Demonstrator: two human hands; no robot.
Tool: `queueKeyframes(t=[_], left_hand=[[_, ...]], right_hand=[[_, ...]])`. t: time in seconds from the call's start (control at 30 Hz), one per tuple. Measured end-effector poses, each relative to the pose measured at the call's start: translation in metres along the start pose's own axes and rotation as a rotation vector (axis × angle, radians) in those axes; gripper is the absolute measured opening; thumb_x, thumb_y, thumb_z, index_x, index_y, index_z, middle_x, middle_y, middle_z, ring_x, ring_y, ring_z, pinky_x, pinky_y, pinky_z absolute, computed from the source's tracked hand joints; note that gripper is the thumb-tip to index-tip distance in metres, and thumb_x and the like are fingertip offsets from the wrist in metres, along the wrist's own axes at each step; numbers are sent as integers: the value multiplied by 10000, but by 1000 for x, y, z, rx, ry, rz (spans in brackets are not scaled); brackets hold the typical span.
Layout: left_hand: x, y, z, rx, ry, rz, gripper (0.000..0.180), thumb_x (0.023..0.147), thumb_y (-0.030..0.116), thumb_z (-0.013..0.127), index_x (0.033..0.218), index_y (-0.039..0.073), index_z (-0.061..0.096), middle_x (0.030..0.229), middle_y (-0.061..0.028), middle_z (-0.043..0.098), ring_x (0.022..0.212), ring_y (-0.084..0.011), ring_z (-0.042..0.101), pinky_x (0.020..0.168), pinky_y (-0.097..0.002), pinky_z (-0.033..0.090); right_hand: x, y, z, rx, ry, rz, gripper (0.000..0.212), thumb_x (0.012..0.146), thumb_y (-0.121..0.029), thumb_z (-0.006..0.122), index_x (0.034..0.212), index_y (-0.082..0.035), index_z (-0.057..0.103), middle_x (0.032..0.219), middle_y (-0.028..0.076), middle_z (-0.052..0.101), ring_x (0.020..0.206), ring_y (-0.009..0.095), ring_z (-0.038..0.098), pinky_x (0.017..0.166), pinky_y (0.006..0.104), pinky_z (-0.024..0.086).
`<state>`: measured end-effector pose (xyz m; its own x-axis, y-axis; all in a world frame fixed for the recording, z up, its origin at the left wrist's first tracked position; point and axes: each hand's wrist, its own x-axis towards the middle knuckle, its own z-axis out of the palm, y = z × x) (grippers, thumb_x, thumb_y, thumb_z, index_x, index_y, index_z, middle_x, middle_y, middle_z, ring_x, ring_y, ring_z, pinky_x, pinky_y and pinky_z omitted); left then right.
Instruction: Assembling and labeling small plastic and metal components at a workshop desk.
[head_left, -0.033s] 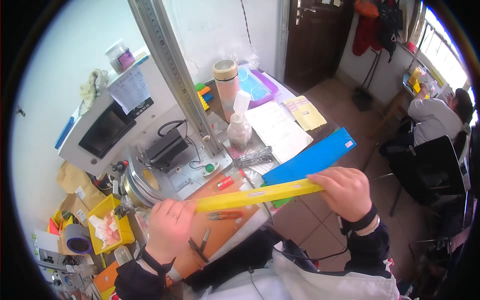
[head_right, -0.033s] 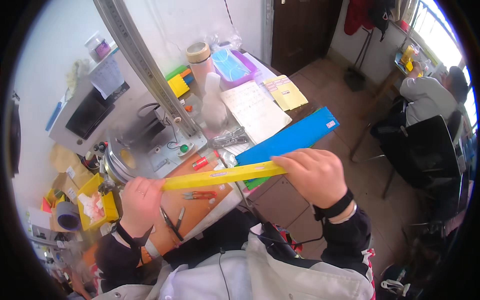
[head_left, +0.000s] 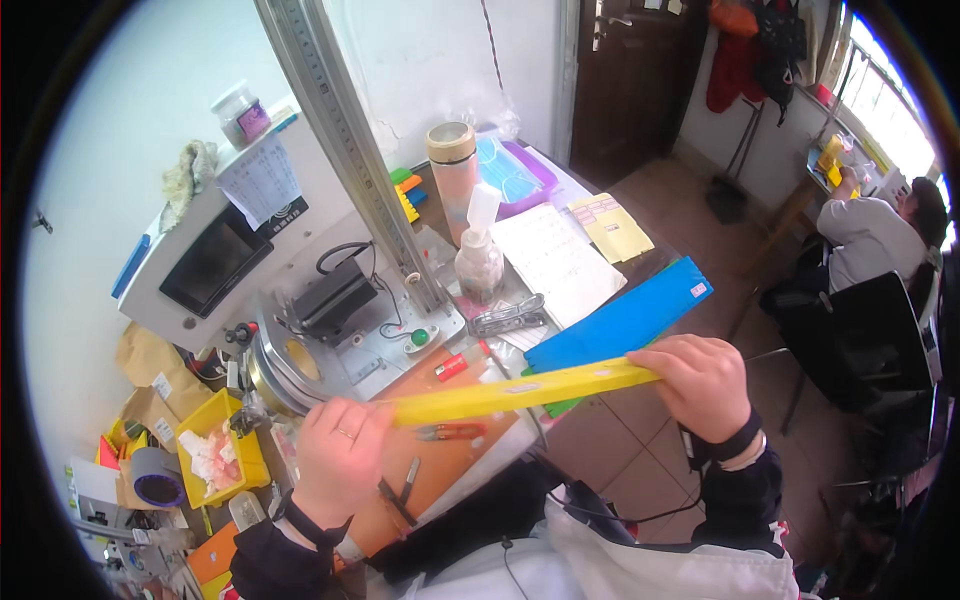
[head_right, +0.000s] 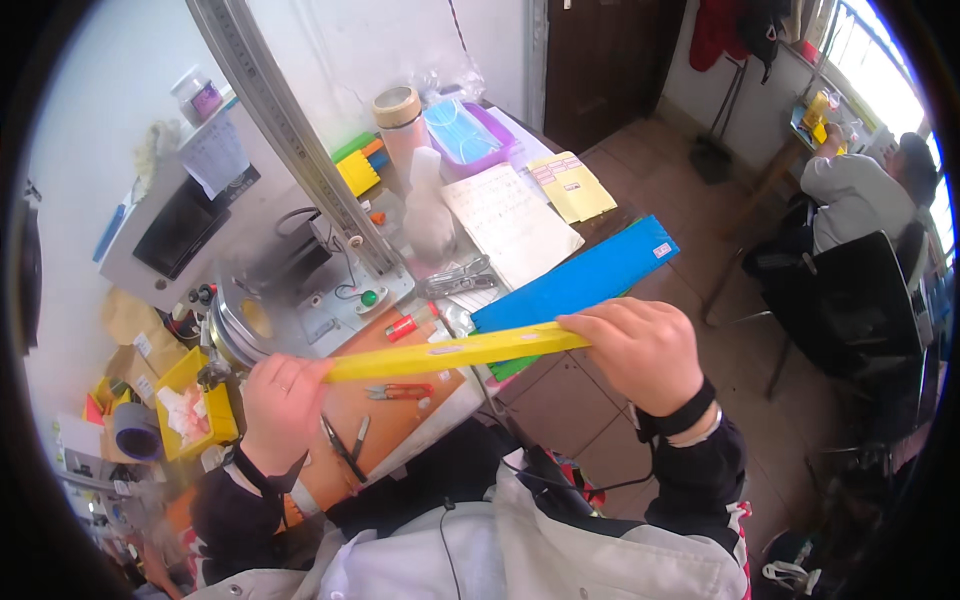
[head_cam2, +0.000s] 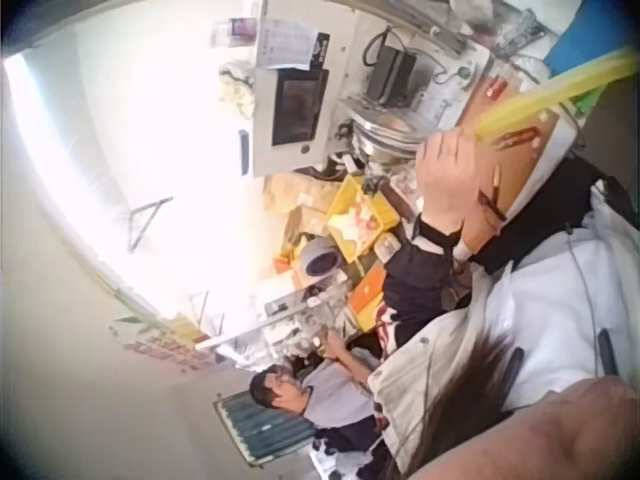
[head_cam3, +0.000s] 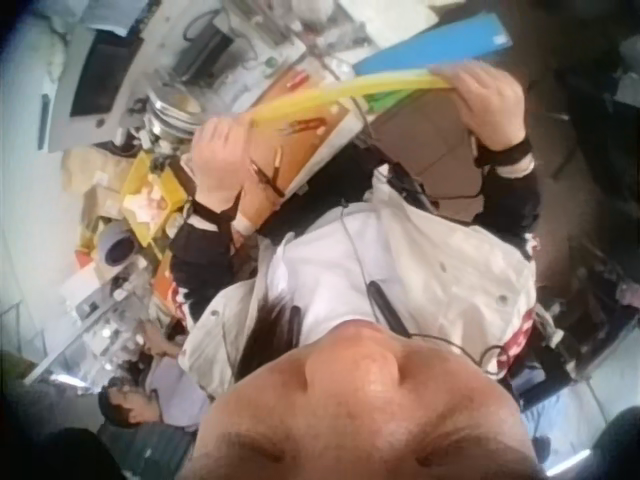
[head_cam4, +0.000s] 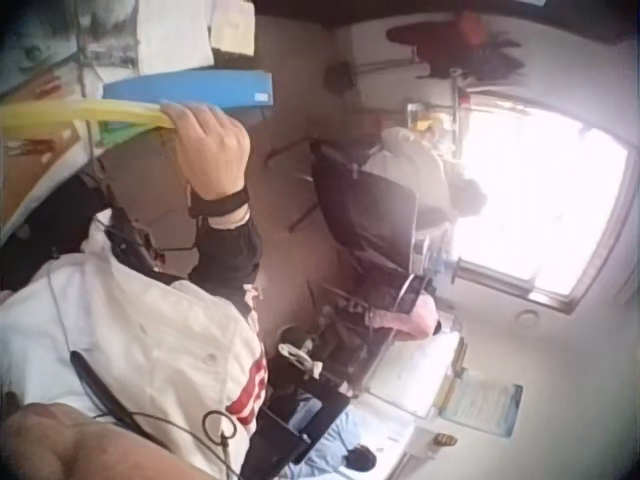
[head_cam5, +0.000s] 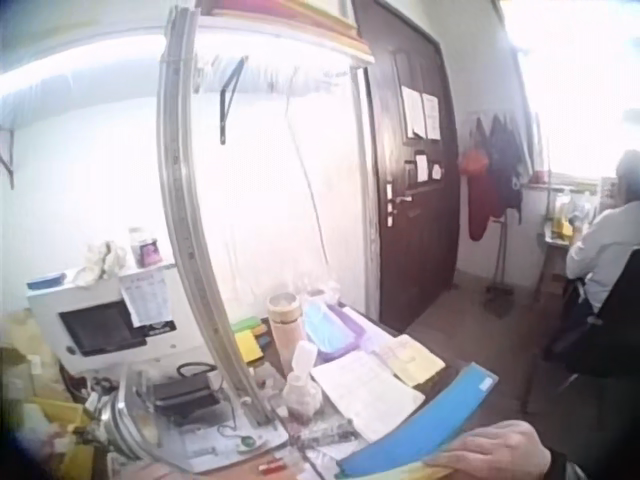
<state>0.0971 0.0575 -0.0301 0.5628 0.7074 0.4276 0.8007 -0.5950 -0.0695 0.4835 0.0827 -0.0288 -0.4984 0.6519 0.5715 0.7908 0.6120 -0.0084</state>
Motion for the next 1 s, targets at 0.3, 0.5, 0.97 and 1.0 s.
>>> queueKeyframes(t=[0.3, 0.5, 0.97, 1.0], left_hand=[[4, 10, -14, -122, 186, -202, 410, 650, 7, 747, 1050, 13, 657, 1013, -138, 662, 956, -363, 580, 847, -427, 477], [-39, -15, -33, -63, 124, -311, 373, 682, 22, 736, 1048, 11, 664, 1025, -132, 659, 945, -338, 577, 844, -410, 473], [-95, -17, -67, 77, 131, -638, 280, 750, -50, 613, 1029, -19, 618, 1014, -176, 616, 991, -367, 570, 923, -410, 428], [-99, -16, -68, 62, 132, -687, 283, 755, -49, 608, 1037, -21, 615, 1014, -174, 614, 976, -361, 570, 914, -401, 429]], right_hand=[[-71, 102, -27, 428, 296, 642, 254, 805, 105, 639, 1037, 1, 644, 953, 77, 659, 885, 135, 629, 795, 248, 492], [-48, 158, -9, 336, 480, 634, 277, 871, 89, 571, 1134, 12, 610, 1034, 91, 606, 969, 179, 608, 857, 274, 479], [208, 203, 109, 393, 297, 414, 200, 878, -39, 637, 1073, -8, 671, 1040, 184, 649, 971, 321, 639, 888, 353, 512], [219, 203, 116, 397, 279, 402, 196, 879, -46, 643, 1068, -4, 674, 1041, 186, 650, 970, 322, 639, 890, 353, 512]])
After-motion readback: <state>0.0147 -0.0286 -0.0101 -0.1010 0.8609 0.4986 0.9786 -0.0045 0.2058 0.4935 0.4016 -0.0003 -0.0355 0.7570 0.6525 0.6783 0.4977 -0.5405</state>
